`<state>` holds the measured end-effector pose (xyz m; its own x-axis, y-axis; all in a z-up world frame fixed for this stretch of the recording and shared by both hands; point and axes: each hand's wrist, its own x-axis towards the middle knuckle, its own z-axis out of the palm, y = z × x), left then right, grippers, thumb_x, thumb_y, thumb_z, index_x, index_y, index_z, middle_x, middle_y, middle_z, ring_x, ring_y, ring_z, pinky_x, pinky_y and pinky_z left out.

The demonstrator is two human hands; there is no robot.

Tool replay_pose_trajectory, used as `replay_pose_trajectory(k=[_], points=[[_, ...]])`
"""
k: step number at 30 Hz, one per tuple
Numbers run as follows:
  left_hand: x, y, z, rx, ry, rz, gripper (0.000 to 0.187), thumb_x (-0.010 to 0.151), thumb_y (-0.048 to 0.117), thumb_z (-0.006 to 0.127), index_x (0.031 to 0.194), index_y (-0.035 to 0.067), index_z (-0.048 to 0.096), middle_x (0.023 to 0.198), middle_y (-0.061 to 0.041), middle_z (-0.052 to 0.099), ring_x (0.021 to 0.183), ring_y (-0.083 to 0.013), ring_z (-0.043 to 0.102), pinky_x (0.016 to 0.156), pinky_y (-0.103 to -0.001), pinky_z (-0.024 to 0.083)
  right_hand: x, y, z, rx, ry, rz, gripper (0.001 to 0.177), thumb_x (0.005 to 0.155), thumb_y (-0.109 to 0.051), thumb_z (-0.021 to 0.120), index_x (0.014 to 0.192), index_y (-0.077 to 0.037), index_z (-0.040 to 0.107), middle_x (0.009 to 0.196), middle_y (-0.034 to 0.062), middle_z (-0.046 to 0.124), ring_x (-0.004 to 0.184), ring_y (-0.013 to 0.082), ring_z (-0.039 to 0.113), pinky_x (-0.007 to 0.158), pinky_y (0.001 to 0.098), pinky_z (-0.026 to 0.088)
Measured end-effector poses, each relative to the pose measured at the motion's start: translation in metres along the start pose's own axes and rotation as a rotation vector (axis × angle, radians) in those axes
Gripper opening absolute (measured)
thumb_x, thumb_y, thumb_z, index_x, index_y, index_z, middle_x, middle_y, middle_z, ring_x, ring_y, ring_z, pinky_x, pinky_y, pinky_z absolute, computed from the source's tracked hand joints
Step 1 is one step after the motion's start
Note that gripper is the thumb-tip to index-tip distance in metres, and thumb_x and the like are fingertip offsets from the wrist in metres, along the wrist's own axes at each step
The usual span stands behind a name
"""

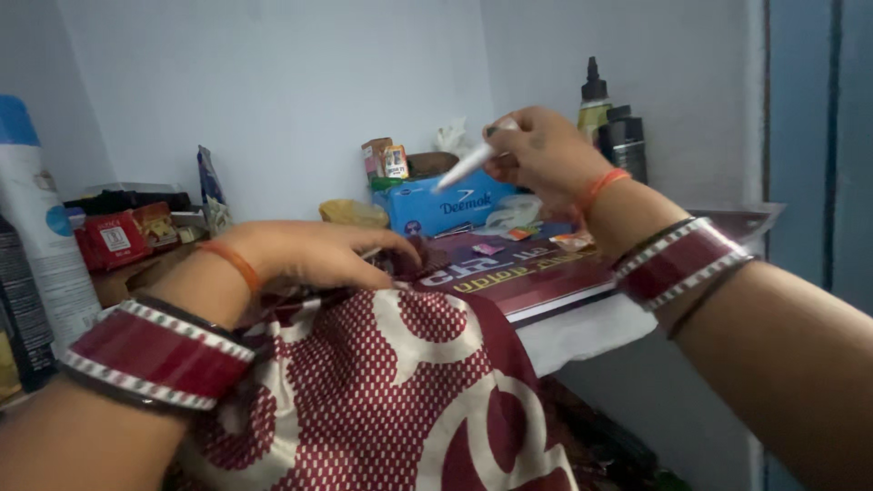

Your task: The person wipes a small glass bottle and a white tube with a maroon cloth, then wipes the surface of a cluttered shelf. The person moves various items on the shelf while cleaning.

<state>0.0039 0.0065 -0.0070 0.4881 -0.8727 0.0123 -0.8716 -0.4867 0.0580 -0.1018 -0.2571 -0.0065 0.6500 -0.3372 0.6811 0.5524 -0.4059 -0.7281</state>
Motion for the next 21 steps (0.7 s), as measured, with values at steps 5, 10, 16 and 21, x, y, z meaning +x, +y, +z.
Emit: replay_pose_trajectory(k=[5, 10, 16, 21], points=[[-0.019, -0.011, -0.018, 0.118, 0.194, 0.297, 0.040, 0.077, 0.016, 0.076, 0.116, 0.016, 0.082, 0.147, -0.012, 0.058, 0.132, -0.0307, 0.051, 0.107, -0.043, 0.042, -0.018, -0.027, -0.018, -0.195, -0.094, -0.115, 0.035, 0.097, -0.018, 0.062, 0.121, 0.006, 0.064, 0.106, 0.0140, 0.071, 0.092, 0.0175, 0.070, 0.088, 0.0305, 0.060], [-0.059, 0.016, -0.067, 0.087, 0.205, -0.347, 0.023, 0.085, 0.009, 0.066, 0.098, 0.015, 0.083, 0.091, -0.005, 0.082, 0.085, -0.0225, 0.071, 0.086, -0.037, 0.055, -0.030, -0.053, -0.034, -0.282, -0.040, -0.108, 0.033, 0.095, -0.018, 0.061, 0.120, 0.002, 0.064, 0.104, 0.0132, 0.073, 0.094, 0.0176, 0.073, 0.087, 0.0279, 0.060], [-0.061, 0.011, -0.078, 0.581, 0.225, -0.628, 0.031, 0.092, 0.016, 0.060, 0.115, 0.022, 0.081, 0.111, -0.005, 0.082, 0.103, -0.0245, 0.079, 0.094, -0.040, 0.061, -0.041, -0.065, -0.043, -0.228, 0.004, -0.042, 0.031, 0.095, -0.018, 0.060, 0.117, 0.004, 0.063, 0.105, 0.0144, 0.073, 0.095, 0.0176, 0.074, 0.088, 0.0273, 0.061], [-0.028, -0.005, -0.056, 0.455, 0.152, -0.444, 0.065, 0.086, 0.053, 0.072, 0.145, 0.032, 0.053, 0.146, -0.006, 0.055, 0.137, -0.0288, 0.054, 0.116, -0.043, 0.043, -0.041, -0.061, -0.049, -0.027, -0.013, 0.042, 0.033, 0.094, -0.018, 0.060, 0.118, 0.005, 0.059, 0.111, 0.0165, 0.068, 0.100, 0.0206, 0.072, 0.090, 0.0286, 0.058]])
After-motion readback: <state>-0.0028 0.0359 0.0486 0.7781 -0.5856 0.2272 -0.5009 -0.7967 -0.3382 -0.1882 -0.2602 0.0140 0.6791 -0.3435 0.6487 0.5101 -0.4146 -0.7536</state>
